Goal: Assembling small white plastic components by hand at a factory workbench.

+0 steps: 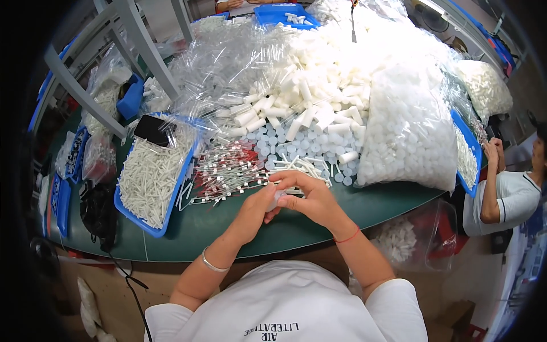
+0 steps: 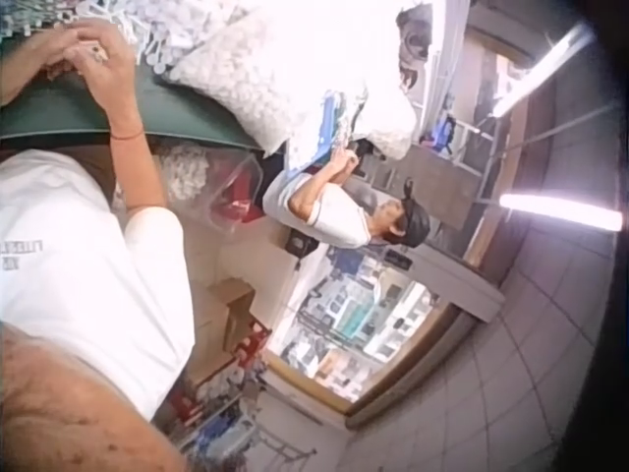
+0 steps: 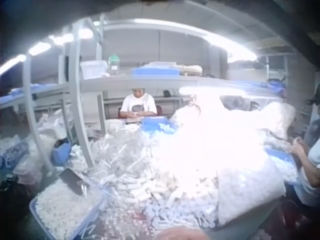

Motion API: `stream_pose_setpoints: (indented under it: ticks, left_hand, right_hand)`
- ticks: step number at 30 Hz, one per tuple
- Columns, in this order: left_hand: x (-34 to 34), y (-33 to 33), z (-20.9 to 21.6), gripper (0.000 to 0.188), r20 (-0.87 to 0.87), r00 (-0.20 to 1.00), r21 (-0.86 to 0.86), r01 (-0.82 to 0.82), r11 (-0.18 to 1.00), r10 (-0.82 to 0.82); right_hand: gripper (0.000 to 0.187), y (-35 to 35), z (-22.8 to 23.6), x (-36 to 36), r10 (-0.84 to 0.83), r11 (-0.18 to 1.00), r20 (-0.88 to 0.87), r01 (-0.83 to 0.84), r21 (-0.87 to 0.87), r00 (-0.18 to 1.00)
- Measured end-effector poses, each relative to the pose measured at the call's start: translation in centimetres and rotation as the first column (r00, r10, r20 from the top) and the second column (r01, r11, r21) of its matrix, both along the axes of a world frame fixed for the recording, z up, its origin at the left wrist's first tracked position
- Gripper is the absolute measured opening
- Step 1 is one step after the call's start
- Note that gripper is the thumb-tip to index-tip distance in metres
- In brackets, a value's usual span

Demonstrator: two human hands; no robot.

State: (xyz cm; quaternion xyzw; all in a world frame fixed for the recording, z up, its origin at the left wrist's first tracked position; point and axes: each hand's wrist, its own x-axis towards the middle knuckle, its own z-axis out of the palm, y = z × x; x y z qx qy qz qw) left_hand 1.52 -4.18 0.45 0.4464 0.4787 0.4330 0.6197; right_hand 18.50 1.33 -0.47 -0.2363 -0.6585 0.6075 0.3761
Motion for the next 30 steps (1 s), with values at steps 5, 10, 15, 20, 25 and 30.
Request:
stream_pose_setpoints:
  ticks: [5, 10, 15, 20, 25, 30]
  left_hand:
    - [-0.2, -0.8, -0.5, 0.049, -0.075, 0.997, 0.012, 0.018, 1.000, -0.017]
    - [-1.1, -1.3, -0.8, 0.050, -0.139, 0.987, 0.088, 0.094, 0.992, -0.082]
    - [-0.7, -1.6, -1.7, 0.047, -0.012, 0.999, -0.039, 0.040, 0.998, -0.040]
    - [-0.2, -1.9, -1.5, 0.042, 0.312, 0.950, -0.185, 0.079, 0.980, -0.017]
    - [0.5, -2.1, -1.4, 0.042, 0.363, 0.932, -0.198, 0.075, 0.977, 0.002]
    - [1.2, -1.9, -1.0, 0.044, 0.382, 0.923, -0.222, 0.038, 0.974, 0.051]
  right_hand:
    - [0.041, -1.2, -0.2, -1.3, 0.181, 0.846, -0.270, -0.289, -0.448, 0.946]
    - [0.044, -1.7, -0.4, -1.5, 0.213, 0.881, -0.236, -0.291, -0.374, 0.948]
    - [0.045, -1.3, -0.6, -1.3, 0.296, 0.819, -0.121, -0.316, -0.479, 0.948]
    - [0.043, -1.9, -2.0, -1.7, 0.225, 0.771, -0.350, -0.386, -0.507, 0.909]
    - [0.049, -2.3, -1.8, -1.5, 0.163, 0.776, -0.382, -0.357, -0.520, 0.910]
    - [0.050, -2.5, -0.9, -1.3, 0.151, 0.783, -0.370, -0.339, -0.521, 0.917]
